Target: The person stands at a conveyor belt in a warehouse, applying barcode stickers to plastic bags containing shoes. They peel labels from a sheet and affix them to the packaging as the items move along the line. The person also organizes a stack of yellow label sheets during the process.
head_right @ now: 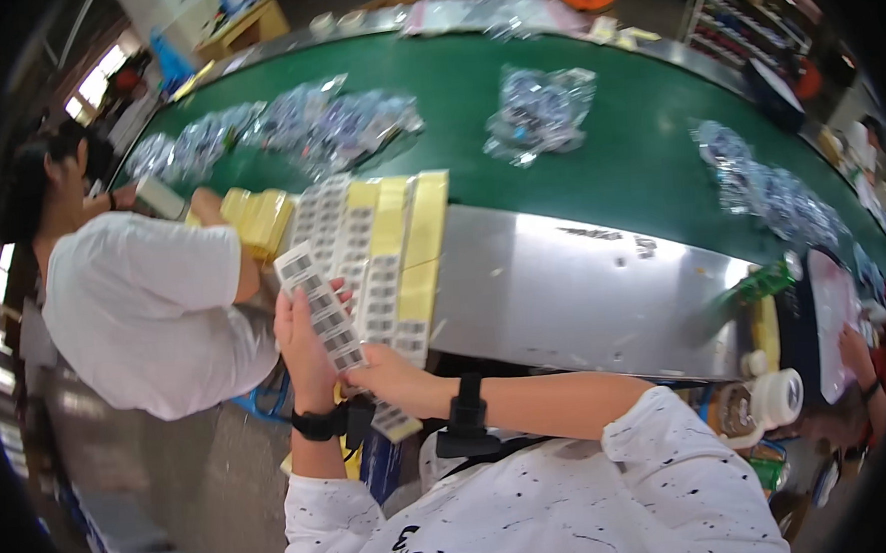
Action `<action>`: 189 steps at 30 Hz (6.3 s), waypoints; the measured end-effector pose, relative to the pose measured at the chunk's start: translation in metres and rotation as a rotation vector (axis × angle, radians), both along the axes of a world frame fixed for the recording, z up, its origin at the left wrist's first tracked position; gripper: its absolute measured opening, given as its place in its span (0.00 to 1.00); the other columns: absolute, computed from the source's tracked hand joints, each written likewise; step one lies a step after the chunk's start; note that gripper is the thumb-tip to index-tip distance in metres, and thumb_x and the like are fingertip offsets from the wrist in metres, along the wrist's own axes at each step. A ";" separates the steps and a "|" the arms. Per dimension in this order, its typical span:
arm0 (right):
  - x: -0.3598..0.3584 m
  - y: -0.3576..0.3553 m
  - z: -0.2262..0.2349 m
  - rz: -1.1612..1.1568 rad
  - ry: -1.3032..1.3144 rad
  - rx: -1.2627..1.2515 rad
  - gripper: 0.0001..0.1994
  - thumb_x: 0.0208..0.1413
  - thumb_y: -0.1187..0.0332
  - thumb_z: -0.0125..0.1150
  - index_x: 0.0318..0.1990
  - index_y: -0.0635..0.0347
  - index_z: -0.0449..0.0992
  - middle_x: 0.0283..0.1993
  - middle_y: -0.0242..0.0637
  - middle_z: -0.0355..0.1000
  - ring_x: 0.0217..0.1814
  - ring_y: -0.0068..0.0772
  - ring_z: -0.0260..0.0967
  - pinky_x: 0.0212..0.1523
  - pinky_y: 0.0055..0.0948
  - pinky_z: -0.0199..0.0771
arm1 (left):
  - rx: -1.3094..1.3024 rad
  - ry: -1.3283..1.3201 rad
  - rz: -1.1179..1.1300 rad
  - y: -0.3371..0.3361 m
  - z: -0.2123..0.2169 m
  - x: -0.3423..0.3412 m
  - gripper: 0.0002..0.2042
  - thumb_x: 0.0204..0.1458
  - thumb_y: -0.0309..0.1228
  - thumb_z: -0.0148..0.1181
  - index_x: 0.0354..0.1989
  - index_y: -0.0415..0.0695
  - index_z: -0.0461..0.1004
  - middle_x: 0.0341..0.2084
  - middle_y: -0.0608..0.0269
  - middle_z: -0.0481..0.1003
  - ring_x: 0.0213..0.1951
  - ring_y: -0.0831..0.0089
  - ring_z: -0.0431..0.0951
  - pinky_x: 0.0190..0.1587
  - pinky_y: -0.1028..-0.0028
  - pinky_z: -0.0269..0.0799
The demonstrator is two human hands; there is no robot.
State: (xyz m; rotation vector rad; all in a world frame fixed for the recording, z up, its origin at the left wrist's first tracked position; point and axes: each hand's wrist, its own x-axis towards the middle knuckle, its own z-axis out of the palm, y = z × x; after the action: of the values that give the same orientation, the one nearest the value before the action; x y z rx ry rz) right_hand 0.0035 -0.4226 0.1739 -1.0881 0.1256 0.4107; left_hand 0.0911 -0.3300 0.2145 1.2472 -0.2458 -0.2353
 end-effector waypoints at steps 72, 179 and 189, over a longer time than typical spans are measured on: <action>0.290 -0.097 -0.009 -0.103 -0.687 -1.212 0.14 0.44 0.79 0.58 0.42 0.62 0.77 0.41 0.51 0.75 0.47 0.52 0.71 0.47 0.43 0.70 | 0.531 0.386 -0.176 0.036 -0.069 0.146 0.11 0.59 0.31 0.53 0.38 0.33 0.72 0.29 0.59 0.78 0.27 0.74 0.79 0.31 0.77 0.74; -0.151 -0.285 -0.061 -0.656 -0.171 -0.324 0.09 0.60 0.67 0.53 0.42 0.64 0.71 0.34 0.32 0.72 0.36 0.22 0.72 0.40 0.24 0.74 | 1.248 -0.661 -0.339 -0.079 -0.061 0.134 0.17 0.56 0.30 0.55 0.48 0.28 0.68 0.39 0.49 0.73 0.41 0.60 0.73 0.46 0.65 0.71; -0.131 -0.290 -0.069 -0.624 -0.181 -0.286 0.09 0.58 0.67 0.56 0.39 0.64 0.73 0.32 0.35 0.74 0.33 0.22 0.74 0.34 0.24 0.75 | 0.591 -0.103 -0.282 -0.062 -0.081 0.139 0.04 0.51 0.25 0.57 0.34 0.40 0.73 0.27 0.62 0.74 0.30 0.71 0.74 0.33 0.71 0.67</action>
State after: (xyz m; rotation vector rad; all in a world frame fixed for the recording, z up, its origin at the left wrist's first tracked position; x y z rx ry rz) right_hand -0.1271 -0.7123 0.1045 -1.2939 0.3585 -0.2745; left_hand 0.2302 -0.3916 0.1335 1.8128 -0.4640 -0.5132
